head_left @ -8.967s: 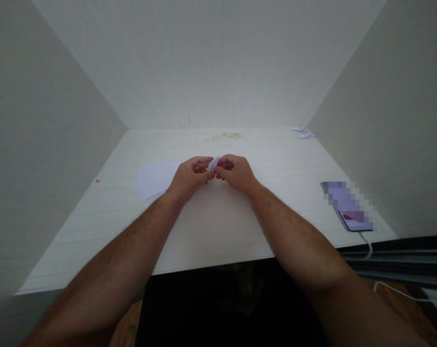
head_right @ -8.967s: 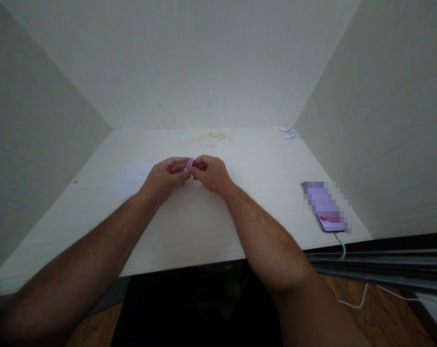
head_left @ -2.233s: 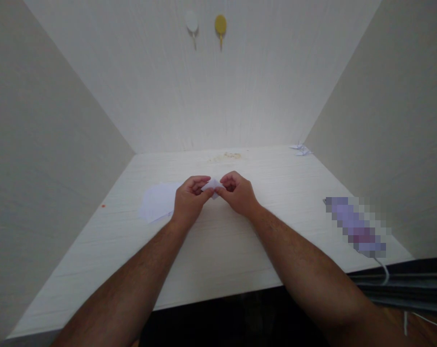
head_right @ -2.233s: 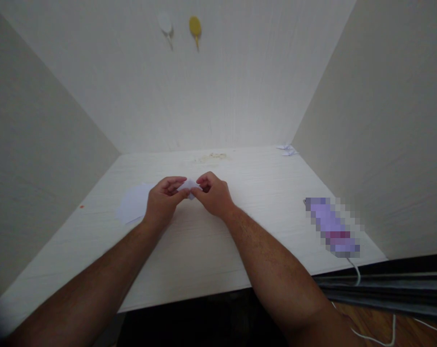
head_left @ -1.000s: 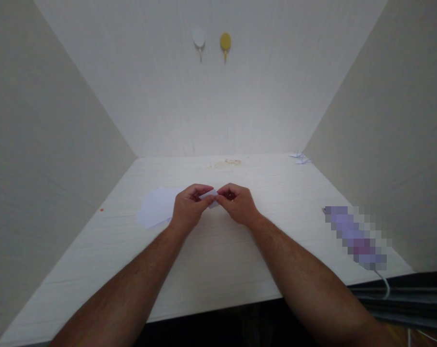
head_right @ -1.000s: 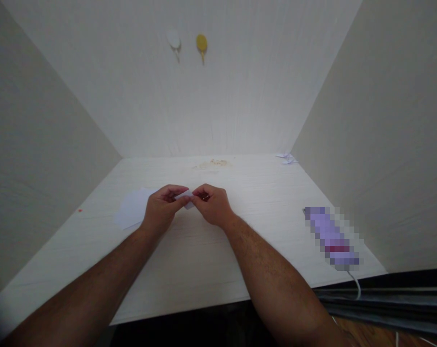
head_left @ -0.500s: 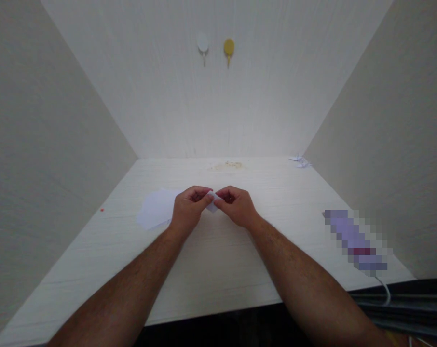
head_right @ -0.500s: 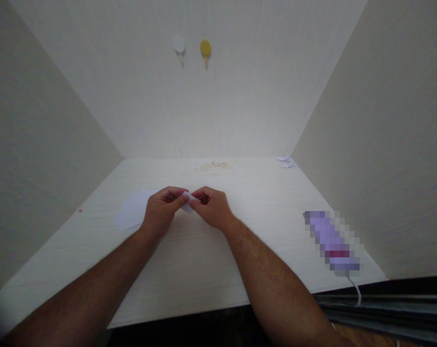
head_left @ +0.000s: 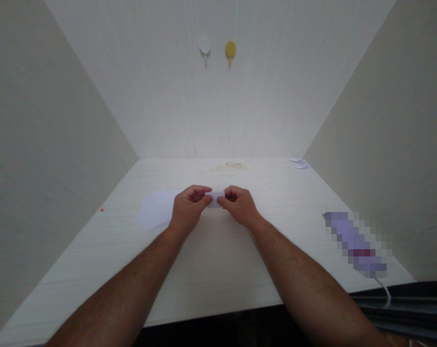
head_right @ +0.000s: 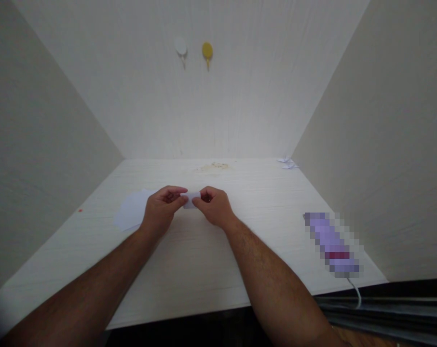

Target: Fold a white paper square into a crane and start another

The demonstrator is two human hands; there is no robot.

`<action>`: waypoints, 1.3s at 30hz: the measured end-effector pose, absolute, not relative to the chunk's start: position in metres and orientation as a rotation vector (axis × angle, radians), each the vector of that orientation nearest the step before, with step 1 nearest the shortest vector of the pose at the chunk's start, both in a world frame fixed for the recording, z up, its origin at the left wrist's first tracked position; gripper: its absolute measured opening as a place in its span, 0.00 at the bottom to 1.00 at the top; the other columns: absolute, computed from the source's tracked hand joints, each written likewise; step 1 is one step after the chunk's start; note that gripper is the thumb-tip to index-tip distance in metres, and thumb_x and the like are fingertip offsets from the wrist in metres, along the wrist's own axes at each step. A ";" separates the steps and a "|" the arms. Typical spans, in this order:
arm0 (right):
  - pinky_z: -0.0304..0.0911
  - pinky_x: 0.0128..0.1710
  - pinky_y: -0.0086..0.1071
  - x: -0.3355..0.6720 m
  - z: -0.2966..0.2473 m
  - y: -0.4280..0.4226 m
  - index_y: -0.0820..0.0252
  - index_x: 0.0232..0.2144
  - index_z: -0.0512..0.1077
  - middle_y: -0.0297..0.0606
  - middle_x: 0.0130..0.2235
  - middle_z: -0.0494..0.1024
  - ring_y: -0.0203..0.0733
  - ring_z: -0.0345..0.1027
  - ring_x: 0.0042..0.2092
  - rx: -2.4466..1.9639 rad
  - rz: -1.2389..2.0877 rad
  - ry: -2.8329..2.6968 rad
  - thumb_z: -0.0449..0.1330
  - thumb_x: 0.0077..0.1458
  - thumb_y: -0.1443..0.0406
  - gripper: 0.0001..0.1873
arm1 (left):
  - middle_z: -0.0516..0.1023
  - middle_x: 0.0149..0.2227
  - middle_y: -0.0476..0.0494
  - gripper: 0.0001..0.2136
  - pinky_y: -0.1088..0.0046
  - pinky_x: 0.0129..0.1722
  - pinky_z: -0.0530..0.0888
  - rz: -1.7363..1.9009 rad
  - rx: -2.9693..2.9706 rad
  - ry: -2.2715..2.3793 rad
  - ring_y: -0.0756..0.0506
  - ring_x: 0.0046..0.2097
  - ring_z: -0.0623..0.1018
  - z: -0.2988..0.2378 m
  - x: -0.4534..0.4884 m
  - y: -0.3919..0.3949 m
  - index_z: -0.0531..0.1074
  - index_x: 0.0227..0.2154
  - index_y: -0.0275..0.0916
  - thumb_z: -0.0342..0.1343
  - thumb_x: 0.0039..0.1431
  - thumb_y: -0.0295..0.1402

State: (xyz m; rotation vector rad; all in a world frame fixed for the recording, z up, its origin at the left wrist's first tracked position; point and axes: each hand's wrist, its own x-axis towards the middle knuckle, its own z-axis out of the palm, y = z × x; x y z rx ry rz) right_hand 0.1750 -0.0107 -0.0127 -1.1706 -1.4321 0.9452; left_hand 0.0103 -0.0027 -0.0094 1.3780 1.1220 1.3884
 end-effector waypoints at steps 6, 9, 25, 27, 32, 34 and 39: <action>0.52 0.24 0.29 0.174 -0.010 -0.013 0.58 0.20 0.66 0.27 0.20 0.64 0.31 0.54 0.24 -1.147 0.949 -1.402 0.65 0.46 0.55 0.16 | 0.74 0.23 0.51 0.11 0.73 0.29 0.68 1.410 1.335 1.091 0.51 0.27 0.72 -0.013 0.010 0.000 0.79 0.31 0.39 0.71 0.43 0.35; 0.53 0.25 0.29 0.174 -0.009 -0.013 0.58 0.21 0.70 0.29 0.21 0.67 0.32 0.56 0.24 -1.151 0.945 -1.368 0.64 0.47 0.53 0.16 | 0.77 0.26 0.49 0.12 0.72 0.32 0.71 1.406 1.301 1.081 0.50 0.29 0.75 -0.013 0.010 0.001 0.79 0.30 0.38 0.71 0.41 0.34; 0.57 0.27 0.29 0.176 -0.011 -0.013 0.59 0.24 0.73 0.31 0.23 0.71 0.33 0.61 0.25 -1.151 0.847 -1.451 0.60 0.53 0.57 0.12 | 0.76 0.24 0.50 0.11 0.74 0.29 0.72 1.261 1.305 1.054 0.51 0.26 0.75 -0.006 0.013 -0.003 0.73 0.26 0.37 0.70 0.40 0.32; 0.56 0.26 0.29 0.177 -0.013 -0.013 0.59 0.24 0.72 0.31 0.22 0.72 0.33 0.60 0.25 -1.165 0.880 -1.469 0.61 0.52 0.57 0.12 | 0.77 0.24 0.50 0.12 0.73 0.30 0.72 1.300 1.282 1.074 0.51 0.27 0.75 -0.006 0.013 -0.002 0.73 0.26 0.37 0.70 0.40 0.32; 0.53 0.24 0.28 0.178 -0.012 -0.012 0.59 0.21 0.70 0.30 0.20 0.70 0.32 0.58 0.23 -1.247 0.845 -1.464 0.62 0.52 0.57 0.14 | 0.76 0.24 0.50 0.13 0.73 0.30 0.73 1.324 1.261 1.089 0.51 0.27 0.75 -0.007 0.013 0.000 0.73 0.26 0.37 0.71 0.39 0.33; 0.54 0.24 0.28 0.178 -0.011 -0.012 0.59 0.22 0.71 0.31 0.20 0.72 0.32 0.60 0.23 -1.241 0.907 -1.438 0.63 0.51 0.58 0.13 | 0.76 0.24 0.50 0.12 0.73 0.30 0.72 1.339 1.250 1.092 0.51 0.27 0.75 -0.007 0.013 0.000 0.73 0.26 0.37 0.70 0.39 0.32; 0.61 0.26 0.28 0.179 -0.011 -0.010 0.60 0.23 0.73 0.35 0.23 0.78 0.33 0.67 0.24 -1.217 1.053 -1.396 0.65 0.49 0.58 0.12 | 0.75 0.23 0.51 0.12 0.73 0.29 0.73 1.408 1.173 1.112 0.51 0.25 0.75 -0.008 0.010 0.003 0.72 0.27 0.37 0.69 0.40 0.34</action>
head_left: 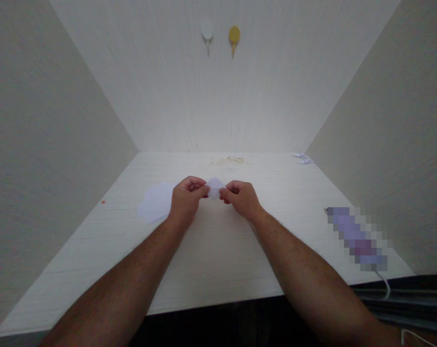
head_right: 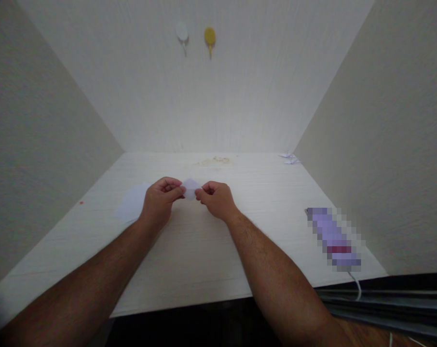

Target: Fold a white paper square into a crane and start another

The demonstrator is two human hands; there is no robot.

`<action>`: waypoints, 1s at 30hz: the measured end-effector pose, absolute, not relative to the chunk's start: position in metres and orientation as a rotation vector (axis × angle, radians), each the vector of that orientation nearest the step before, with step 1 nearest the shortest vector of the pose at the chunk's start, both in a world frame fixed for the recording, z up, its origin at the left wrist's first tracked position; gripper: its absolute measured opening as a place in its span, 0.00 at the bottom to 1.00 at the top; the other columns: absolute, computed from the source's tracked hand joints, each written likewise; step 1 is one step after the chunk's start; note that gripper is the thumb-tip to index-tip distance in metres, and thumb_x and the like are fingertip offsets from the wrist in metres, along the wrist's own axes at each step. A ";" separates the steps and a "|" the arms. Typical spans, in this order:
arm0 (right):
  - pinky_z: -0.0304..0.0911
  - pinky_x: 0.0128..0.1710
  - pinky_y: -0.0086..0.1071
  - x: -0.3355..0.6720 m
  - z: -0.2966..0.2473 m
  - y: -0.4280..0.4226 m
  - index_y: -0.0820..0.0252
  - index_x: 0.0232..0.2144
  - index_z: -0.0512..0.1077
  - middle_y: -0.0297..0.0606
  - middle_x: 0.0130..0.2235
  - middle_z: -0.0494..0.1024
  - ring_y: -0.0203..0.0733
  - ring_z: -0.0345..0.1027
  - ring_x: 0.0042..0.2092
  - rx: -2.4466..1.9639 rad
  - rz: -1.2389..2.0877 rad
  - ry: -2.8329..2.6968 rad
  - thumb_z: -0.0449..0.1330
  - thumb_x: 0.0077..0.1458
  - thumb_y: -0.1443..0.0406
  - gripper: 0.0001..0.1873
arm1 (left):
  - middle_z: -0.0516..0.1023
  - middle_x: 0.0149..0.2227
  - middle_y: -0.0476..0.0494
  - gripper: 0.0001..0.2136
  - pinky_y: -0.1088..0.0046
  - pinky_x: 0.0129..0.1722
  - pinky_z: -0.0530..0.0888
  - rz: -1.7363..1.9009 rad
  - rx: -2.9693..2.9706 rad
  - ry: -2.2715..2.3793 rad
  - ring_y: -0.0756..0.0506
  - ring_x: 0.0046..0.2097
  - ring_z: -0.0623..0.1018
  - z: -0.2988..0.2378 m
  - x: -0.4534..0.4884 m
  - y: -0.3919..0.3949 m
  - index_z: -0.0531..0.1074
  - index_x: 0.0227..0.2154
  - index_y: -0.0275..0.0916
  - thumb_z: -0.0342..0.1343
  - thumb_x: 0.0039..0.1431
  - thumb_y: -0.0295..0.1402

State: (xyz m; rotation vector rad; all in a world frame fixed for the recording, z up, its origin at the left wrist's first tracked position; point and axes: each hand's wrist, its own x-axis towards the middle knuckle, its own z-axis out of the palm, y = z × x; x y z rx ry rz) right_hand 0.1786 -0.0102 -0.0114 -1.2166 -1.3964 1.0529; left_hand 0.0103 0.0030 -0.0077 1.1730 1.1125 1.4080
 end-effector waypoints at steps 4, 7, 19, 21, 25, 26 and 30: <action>0.62 0.26 0.28 0.179 -0.011 -0.010 0.60 0.22 0.74 0.37 0.23 0.79 0.33 0.67 0.24 -1.216 1.017 -1.334 0.64 0.50 0.57 0.13 | 0.75 0.24 0.52 0.13 0.73 0.31 0.74 1.403 1.158 1.069 0.51 0.26 0.75 -0.009 0.012 0.004 0.70 0.27 0.38 0.69 0.40 0.34; 0.60 0.25 0.28 0.179 -0.008 -0.010 0.60 0.23 0.73 0.35 0.22 0.77 0.33 0.67 0.24 -1.224 0.983 -1.320 0.64 0.49 0.58 0.12 | 0.75 0.26 0.52 0.14 0.72 0.31 0.75 1.359 1.174 1.036 0.51 0.27 0.75 -0.011 0.013 0.005 0.71 0.29 0.38 0.69 0.38 0.32; 0.55 0.23 0.27 0.181 -0.007 -0.009 0.58 0.19 0.70 0.28 0.18 0.70 0.32 0.60 0.22 -1.243 0.926 -1.296 0.63 0.47 0.61 0.09 | 0.80 0.30 0.48 0.14 0.72 0.31 0.75 1.148 1.305 0.958 0.49 0.31 0.77 -0.009 0.014 0.003 0.75 0.33 0.37 0.66 0.39 0.28; 0.55 0.24 0.28 0.182 -0.008 -0.008 0.59 0.20 0.70 0.29 0.18 0.70 0.32 0.60 0.22 -1.241 0.916 -1.317 0.62 0.48 0.61 0.10 | 0.79 0.29 0.48 0.12 0.72 0.31 0.75 1.126 1.310 0.944 0.49 0.30 0.77 -0.012 0.013 0.005 0.76 0.32 0.37 0.66 0.40 0.28; 0.57 0.25 0.29 0.184 -0.011 -0.006 0.59 0.22 0.71 0.30 0.19 0.71 0.33 0.62 0.23 -1.257 0.886 -1.396 0.61 0.52 0.61 0.11 | 0.78 0.28 0.48 0.11 0.71 0.31 0.76 1.092 1.311 0.963 0.49 0.30 0.76 -0.016 0.013 0.006 0.75 0.29 0.38 0.66 0.39 0.28; 0.57 0.25 0.29 0.185 -0.012 -0.005 0.59 0.22 0.71 0.31 0.19 0.71 0.33 0.62 0.23 -1.261 0.880 -1.419 0.61 0.53 0.61 0.11 | 0.78 0.28 0.48 0.11 0.72 0.30 0.76 1.094 1.305 0.970 0.49 0.29 0.76 -0.016 0.014 0.006 0.74 0.29 0.38 0.66 0.38 0.28; 0.58 0.26 0.29 0.186 -0.014 -0.002 0.60 0.23 0.71 0.31 0.20 0.71 0.33 0.62 0.23 -1.264 0.887 -1.501 0.61 0.53 0.61 0.10 | 0.77 0.26 0.50 0.10 0.73 0.30 0.74 1.074 1.325 1.038 0.51 0.28 0.75 -0.015 0.015 0.003 0.73 0.28 0.37 0.66 0.40 0.30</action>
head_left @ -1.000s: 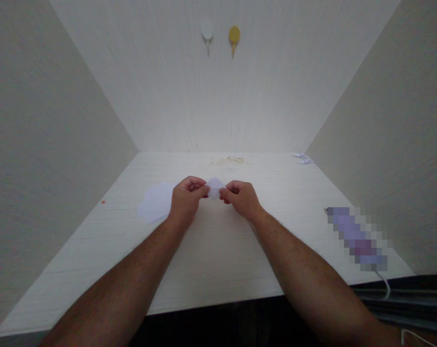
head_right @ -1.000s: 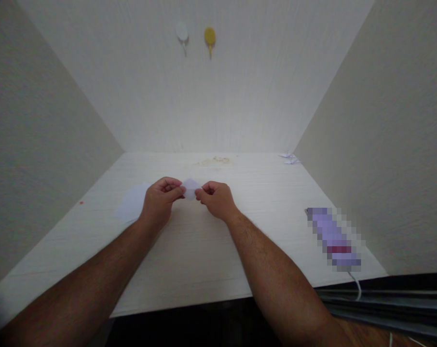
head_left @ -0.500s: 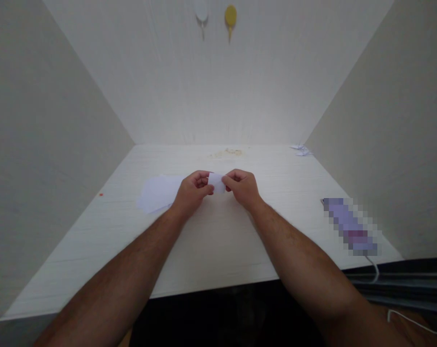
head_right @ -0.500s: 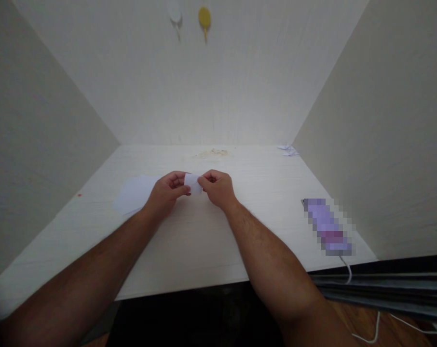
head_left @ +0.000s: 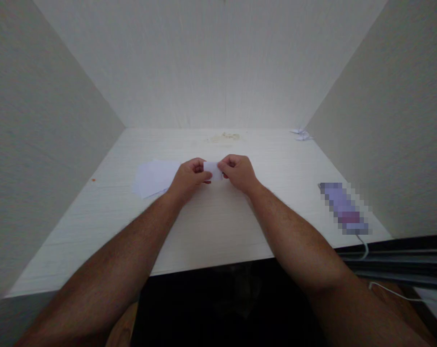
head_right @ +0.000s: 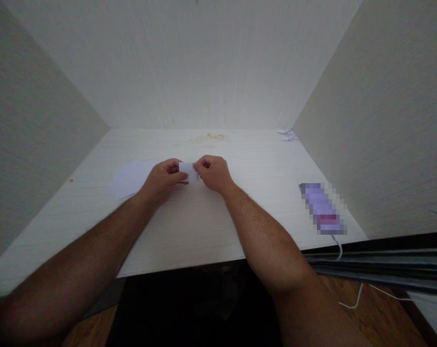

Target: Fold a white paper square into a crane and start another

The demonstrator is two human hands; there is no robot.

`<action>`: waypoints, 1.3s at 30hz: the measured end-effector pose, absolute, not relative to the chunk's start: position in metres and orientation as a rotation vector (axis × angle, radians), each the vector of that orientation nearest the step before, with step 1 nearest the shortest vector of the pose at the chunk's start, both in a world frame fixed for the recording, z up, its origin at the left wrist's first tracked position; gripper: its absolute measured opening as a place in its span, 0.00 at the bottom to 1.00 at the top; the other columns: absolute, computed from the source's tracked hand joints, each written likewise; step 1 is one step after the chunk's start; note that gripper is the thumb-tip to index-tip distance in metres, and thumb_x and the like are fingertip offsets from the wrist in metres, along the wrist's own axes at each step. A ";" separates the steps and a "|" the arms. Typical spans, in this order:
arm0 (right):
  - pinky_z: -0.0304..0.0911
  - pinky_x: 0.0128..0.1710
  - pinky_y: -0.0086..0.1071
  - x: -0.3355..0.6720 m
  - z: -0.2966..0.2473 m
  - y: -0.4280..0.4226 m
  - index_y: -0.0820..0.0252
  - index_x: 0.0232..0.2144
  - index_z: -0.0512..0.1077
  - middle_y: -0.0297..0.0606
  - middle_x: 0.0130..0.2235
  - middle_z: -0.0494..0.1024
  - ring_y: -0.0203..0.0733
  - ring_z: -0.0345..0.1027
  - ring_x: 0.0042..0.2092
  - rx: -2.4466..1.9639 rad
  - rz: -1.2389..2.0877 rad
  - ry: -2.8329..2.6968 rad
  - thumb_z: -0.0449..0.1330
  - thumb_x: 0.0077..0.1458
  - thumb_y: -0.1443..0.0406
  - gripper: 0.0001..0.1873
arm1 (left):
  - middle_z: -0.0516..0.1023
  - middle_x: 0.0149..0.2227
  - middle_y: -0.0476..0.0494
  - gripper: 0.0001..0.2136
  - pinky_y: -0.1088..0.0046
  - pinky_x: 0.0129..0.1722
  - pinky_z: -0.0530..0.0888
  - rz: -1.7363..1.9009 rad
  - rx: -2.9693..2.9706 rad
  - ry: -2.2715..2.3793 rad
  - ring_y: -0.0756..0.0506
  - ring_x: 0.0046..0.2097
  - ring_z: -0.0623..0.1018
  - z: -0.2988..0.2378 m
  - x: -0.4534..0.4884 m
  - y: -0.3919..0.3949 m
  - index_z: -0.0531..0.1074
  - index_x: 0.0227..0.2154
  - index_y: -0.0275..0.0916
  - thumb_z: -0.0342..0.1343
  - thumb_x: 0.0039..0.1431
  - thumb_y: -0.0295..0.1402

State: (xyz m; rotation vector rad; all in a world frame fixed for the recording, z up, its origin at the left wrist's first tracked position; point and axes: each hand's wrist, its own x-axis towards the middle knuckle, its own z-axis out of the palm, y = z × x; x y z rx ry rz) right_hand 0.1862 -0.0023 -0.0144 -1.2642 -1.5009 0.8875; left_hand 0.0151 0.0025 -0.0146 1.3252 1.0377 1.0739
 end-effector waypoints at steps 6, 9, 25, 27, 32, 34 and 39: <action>0.57 0.29 0.29 0.184 -0.016 -0.003 0.60 0.24 0.72 0.31 0.22 0.72 0.33 0.63 0.26 -1.276 0.822 -1.640 0.61 0.54 0.61 0.10 | 0.77 0.26 0.49 0.11 0.76 0.25 0.66 1.053 1.469 1.211 0.52 0.26 0.72 -0.014 0.014 0.001 0.75 0.28 0.36 0.67 0.45 0.36; 0.55 0.29 0.29 0.184 -0.014 -0.004 0.60 0.23 0.71 0.31 0.23 0.72 0.34 0.63 0.27 -1.327 0.742 -1.699 0.61 0.53 0.63 0.09 | 0.76 0.25 0.49 0.11 0.76 0.25 0.65 1.062 1.476 1.227 0.52 0.25 0.70 -0.012 0.014 0.000 0.75 0.27 0.37 0.67 0.44 0.38; 0.53 0.30 0.30 0.186 -0.011 -0.004 0.62 0.24 0.74 0.31 0.24 0.72 0.33 0.61 0.28 -1.340 0.695 -1.813 0.61 0.53 0.66 0.08 | 0.72 0.21 0.50 0.09 0.76 0.23 0.64 1.026 1.551 1.302 0.51 0.23 0.70 -0.015 0.014 0.003 0.74 0.26 0.38 0.64 0.45 0.37; 0.53 0.30 0.30 0.186 -0.011 -0.004 0.62 0.24 0.74 0.31 0.23 0.72 0.32 0.60 0.27 -1.322 0.706 -1.846 0.62 0.53 0.65 0.08 | 0.72 0.21 0.51 0.09 0.76 0.23 0.63 1.008 1.592 1.309 0.51 0.24 0.69 -0.013 0.014 0.001 0.74 0.26 0.38 0.64 0.46 0.37; 0.53 0.31 0.30 0.183 -0.016 -0.005 0.62 0.23 0.73 0.32 0.24 0.73 0.33 0.61 0.28 -1.304 0.723 -1.881 0.61 0.55 0.61 0.12 | 0.74 0.24 0.51 0.06 0.76 0.25 0.65 1.077 1.584 1.263 0.52 0.25 0.68 -0.011 0.016 -0.001 0.74 0.25 0.38 0.64 0.46 0.34; 0.53 0.31 0.30 0.182 -0.017 -0.005 0.62 0.24 0.74 0.33 0.25 0.73 0.33 0.61 0.28 -1.301 0.731 -1.868 0.60 0.55 0.60 0.12 | 0.73 0.23 0.52 0.06 0.75 0.25 0.64 1.107 1.544 1.261 0.52 0.24 0.68 -0.012 0.017 0.000 0.73 0.24 0.38 0.63 0.45 0.34; 0.54 0.31 0.29 0.183 -0.017 -0.005 0.62 0.23 0.73 0.32 0.23 0.73 0.33 0.62 0.28 -1.296 0.776 -1.856 0.59 0.52 0.65 0.08 | 0.72 0.22 0.52 0.06 0.75 0.23 0.62 1.203 1.440 1.264 0.53 0.23 0.66 -0.014 0.017 0.001 0.72 0.24 0.39 0.64 0.44 0.33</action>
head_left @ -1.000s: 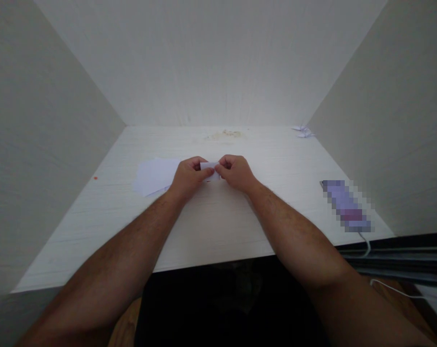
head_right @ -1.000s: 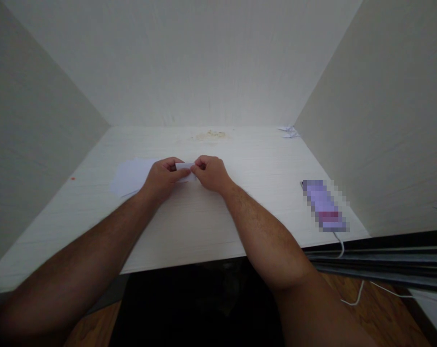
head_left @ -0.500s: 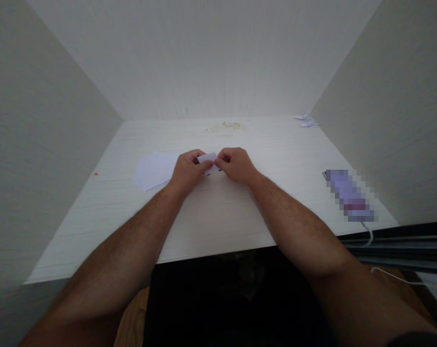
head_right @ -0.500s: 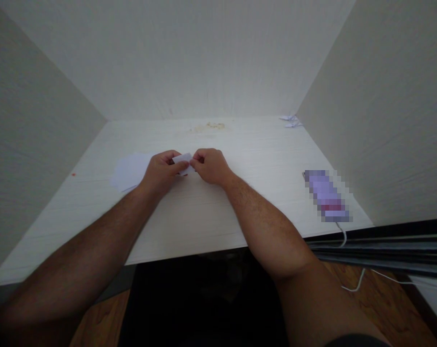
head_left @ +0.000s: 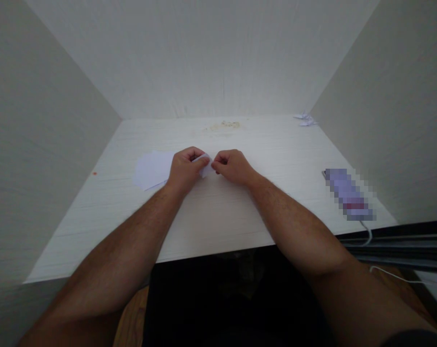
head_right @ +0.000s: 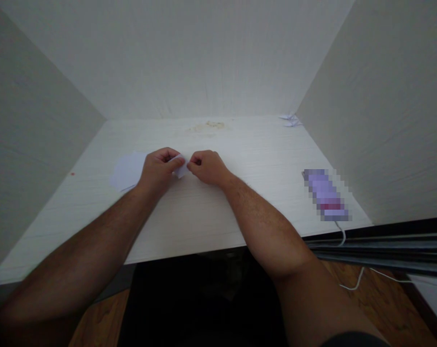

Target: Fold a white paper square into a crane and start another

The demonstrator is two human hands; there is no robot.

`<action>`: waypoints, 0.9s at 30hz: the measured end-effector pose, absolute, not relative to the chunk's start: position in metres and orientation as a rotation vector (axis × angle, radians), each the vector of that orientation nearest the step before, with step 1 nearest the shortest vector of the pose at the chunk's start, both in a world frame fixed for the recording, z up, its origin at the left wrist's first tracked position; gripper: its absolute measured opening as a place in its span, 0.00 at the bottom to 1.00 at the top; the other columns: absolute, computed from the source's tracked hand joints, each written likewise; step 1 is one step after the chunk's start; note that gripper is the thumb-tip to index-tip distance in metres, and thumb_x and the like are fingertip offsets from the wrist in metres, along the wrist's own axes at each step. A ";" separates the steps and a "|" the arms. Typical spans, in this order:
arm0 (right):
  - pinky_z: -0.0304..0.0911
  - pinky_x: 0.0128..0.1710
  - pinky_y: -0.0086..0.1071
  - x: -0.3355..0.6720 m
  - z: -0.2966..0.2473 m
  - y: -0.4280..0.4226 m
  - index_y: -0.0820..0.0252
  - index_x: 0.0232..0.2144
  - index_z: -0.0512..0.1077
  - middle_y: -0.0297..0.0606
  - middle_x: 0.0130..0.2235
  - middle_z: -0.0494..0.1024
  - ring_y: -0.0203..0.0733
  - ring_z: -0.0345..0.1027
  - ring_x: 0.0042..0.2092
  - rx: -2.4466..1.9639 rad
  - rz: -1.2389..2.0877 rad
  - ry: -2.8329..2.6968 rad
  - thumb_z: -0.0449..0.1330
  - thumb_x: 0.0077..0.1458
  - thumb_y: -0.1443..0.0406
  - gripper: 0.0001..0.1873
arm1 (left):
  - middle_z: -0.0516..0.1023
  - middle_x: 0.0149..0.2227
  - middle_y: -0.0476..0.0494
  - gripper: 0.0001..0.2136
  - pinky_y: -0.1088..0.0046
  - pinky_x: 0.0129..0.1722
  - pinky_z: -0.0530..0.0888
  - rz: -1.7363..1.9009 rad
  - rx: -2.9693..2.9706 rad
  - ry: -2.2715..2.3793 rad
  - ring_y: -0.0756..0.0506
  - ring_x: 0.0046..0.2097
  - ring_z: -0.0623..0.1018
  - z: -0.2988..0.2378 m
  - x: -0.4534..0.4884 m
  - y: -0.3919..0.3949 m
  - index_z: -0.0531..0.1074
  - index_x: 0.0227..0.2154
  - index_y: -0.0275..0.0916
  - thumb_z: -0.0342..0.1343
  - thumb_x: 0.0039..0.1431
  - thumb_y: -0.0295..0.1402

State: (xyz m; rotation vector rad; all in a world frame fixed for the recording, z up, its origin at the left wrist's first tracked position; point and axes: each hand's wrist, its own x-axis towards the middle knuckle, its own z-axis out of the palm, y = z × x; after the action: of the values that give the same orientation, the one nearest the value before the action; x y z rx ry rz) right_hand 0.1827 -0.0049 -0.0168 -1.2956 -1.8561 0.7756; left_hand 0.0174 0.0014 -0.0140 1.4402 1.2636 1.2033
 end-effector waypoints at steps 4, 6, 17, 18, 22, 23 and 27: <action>0.53 0.31 0.30 0.185 -0.013 -0.006 0.62 0.22 0.73 0.32 0.24 0.73 0.33 0.60 0.28 -1.301 0.747 -1.912 0.59 0.52 0.65 0.09 | 0.72 0.22 0.52 0.07 0.75 0.23 0.62 1.168 1.466 1.238 0.52 0.23 0.67 -0.014 0.016 0.002 0.72 0.24 0.39 0.64 0.45 0.34; 0.53 0.31 0.30 0.185 -0.012 -0.007 0.62 0.22 0.72 0.31 0.24 0.72 0.32 0.60 0.28 -1.305 0.732 -1.932 0.59 0.52 0.64 0.10 | 0.73 0.22 0.51 0.07 0.75 0.24 0.63 1.154 1.500 1.232 0.52 0.24 0.67 -0.014 0.015 0.002 0.73 0.24 0.38 0.64 0.46 0.35; 0.54 0.30 0.29 0.184 -0.014 -0.008 0.61 0.22 0.73 0.32 0.23 0.73 0.33 0.61 0.28 -1.281 0.811 -1.874 0.61 0.53 0.63 0.10 | 0.75 0.24 0.50 0.08 0.75 0.25 0.66 1.222 1.394 1.214 0.52 0.24 0.70 -0.019 0.010 0.009 0.74 0.26 0.38 0.66 0.45 0.35; 0.54 0.30 0.29 0.185 -0.013 -0.007 0.61 0.22 0.72 0.32 0.23 0.73 0.33 0.61 0.28 -1.286 0.794 -1.839 0.61 0.52 0.63 0.10 | 0.75 0.24 0.49 0.09 0.75 0.25 0.67 1.197 1.394 1.203 0.52 0.24 0.71 -0.019 0.010 0.009 0.75 0.27 0.38 0.66 0.45 0.36; 0.54 0.28 0.29 0.187 -0.013 -0.005 0.61 0.22 0.71 0.31 0.21 0.72 0.32 0.60 0.25 -1.309 0.792 -1.698 0.60 0.52 0.64 0.09 | 0.77 0.23 0.47 0.11 0.73 0.27 0.71 1.096 1.438 1.213 0.49 0.25 0.75 -0.018 0.008 0.008 0.77 0.30 0.36 0.67 0.44 0.36; 0.54 0.28 0.29 0.187 -0.014 -0.004 0.61 0.21 0.71 0.31 0.21 0.72 0.32 0.59 0.25 -1.306 0.809 -1.682 0.60 0.51 0.64 0.09 | 0.77 0.23 0.46 0.11 0.72 0.27 0.71 1.089 1.450 1.221 0.49 0.25 0.75 -0.018 0.008 0.008 0.77 0.29 0.36 0.67 0.44 0.36; 0.54 0.28 0.29 0.184 -0.015 -0.005 0.61 0.23 0.72 0.31 0.21 0.71 0.32 0.60 0.26 -1.258 0.812 -1.679 0.61 0.51 0.62 0.09 | 0.78 0.23 0.45 0.11 0.73 0.26 0.69 1.044 1.509 1.215 0.49 0.24 0.75 -0.013 0.006 0.005 0.77 0.28 0.36 0.68 0.44 0.37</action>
State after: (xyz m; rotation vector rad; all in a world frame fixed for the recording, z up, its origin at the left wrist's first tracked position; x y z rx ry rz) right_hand 0.1843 -0.0049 -0.0152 -1.2579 -1.6787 0.8121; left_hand 0.0062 0.0050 -0.0126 1.5093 1.2154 1.0439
